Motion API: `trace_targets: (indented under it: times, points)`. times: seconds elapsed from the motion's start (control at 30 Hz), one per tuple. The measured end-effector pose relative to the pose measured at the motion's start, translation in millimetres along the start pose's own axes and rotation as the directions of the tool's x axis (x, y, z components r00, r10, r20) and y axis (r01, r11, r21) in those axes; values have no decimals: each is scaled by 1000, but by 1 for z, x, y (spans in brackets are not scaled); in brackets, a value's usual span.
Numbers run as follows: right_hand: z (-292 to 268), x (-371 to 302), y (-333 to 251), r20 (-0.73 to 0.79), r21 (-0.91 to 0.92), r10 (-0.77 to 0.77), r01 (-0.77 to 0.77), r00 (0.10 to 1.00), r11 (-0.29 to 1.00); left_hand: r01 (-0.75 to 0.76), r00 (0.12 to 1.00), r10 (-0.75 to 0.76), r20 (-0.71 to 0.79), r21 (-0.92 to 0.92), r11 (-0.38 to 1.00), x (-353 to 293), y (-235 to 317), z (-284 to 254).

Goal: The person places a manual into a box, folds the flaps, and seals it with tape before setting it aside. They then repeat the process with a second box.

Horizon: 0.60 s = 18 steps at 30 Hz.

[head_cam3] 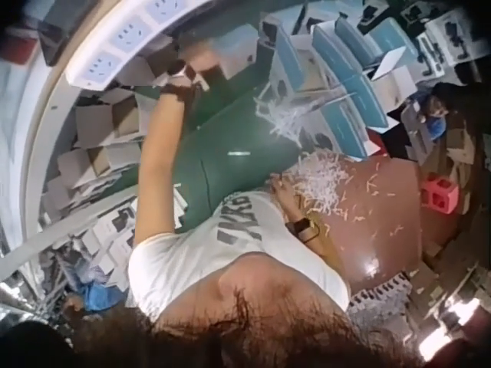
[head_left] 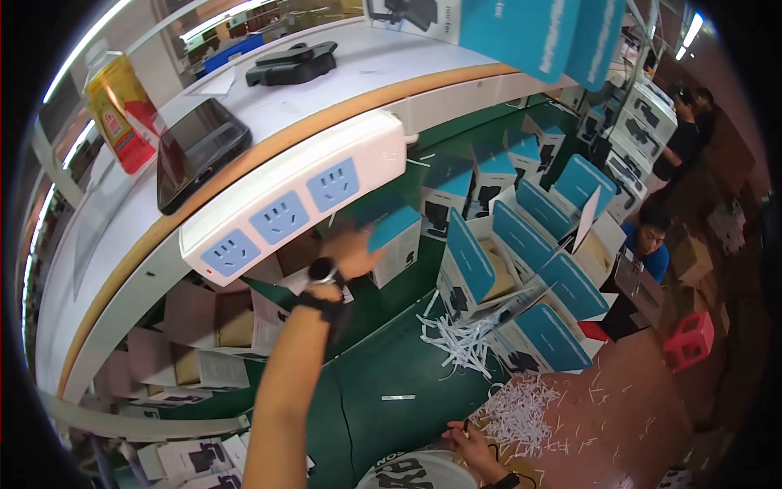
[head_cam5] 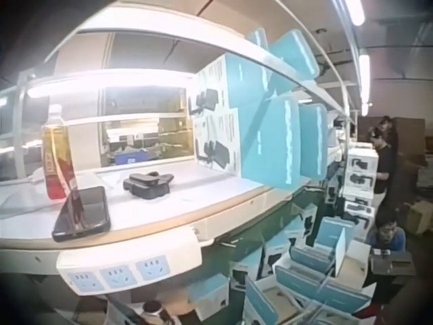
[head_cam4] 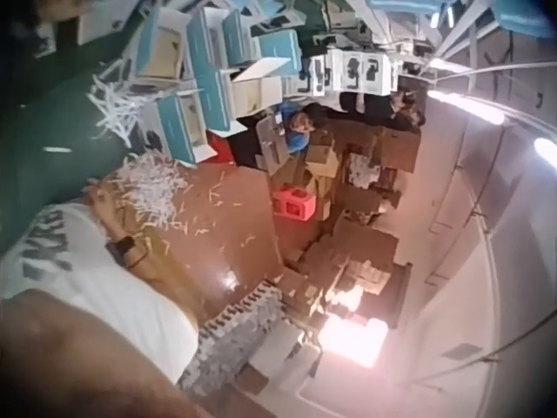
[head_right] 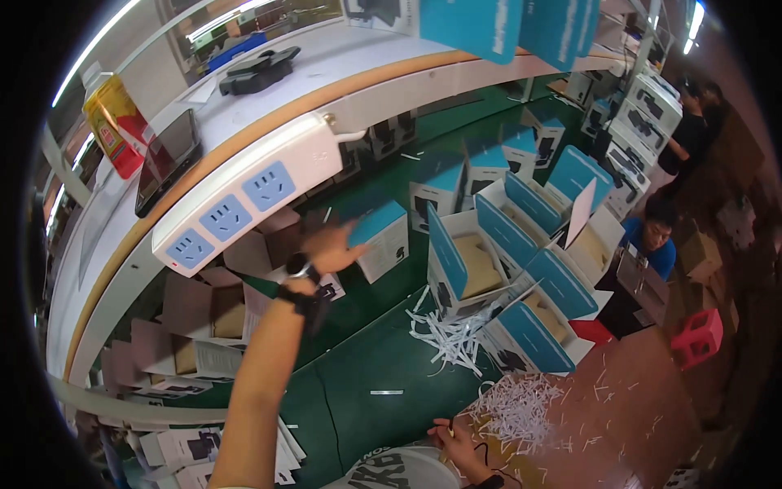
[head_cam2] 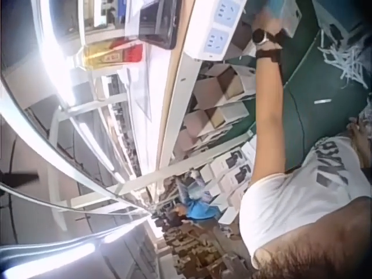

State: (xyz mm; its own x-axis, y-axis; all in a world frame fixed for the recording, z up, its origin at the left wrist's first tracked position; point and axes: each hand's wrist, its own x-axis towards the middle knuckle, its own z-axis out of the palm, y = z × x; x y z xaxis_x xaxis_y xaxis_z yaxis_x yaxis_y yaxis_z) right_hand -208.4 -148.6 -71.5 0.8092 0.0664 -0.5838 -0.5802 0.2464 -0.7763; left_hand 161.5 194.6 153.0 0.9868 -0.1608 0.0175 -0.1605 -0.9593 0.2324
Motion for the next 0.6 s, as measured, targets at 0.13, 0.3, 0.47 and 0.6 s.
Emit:
trace_targets:
  times: [0.13,0.3,0.47,0.6]
  points:
    - [11,11,3,144,-46,95,-89,985,995,99,994,-90,-68,150,984,-64,-87,-10]
    - [64,48,-43,409,-404,-300,466,861,787,63,994,-60,-90,23,998,-182,-126,34]
    - [138,54,-133,397,-374,-664,772,633,513,-122,946,114,-303,-7,992,-332,-48,5]
    - [157,51,-125,672,-382,-533,857,514,346,-25,900,-25,-435,-108,994,-415,-12,44]
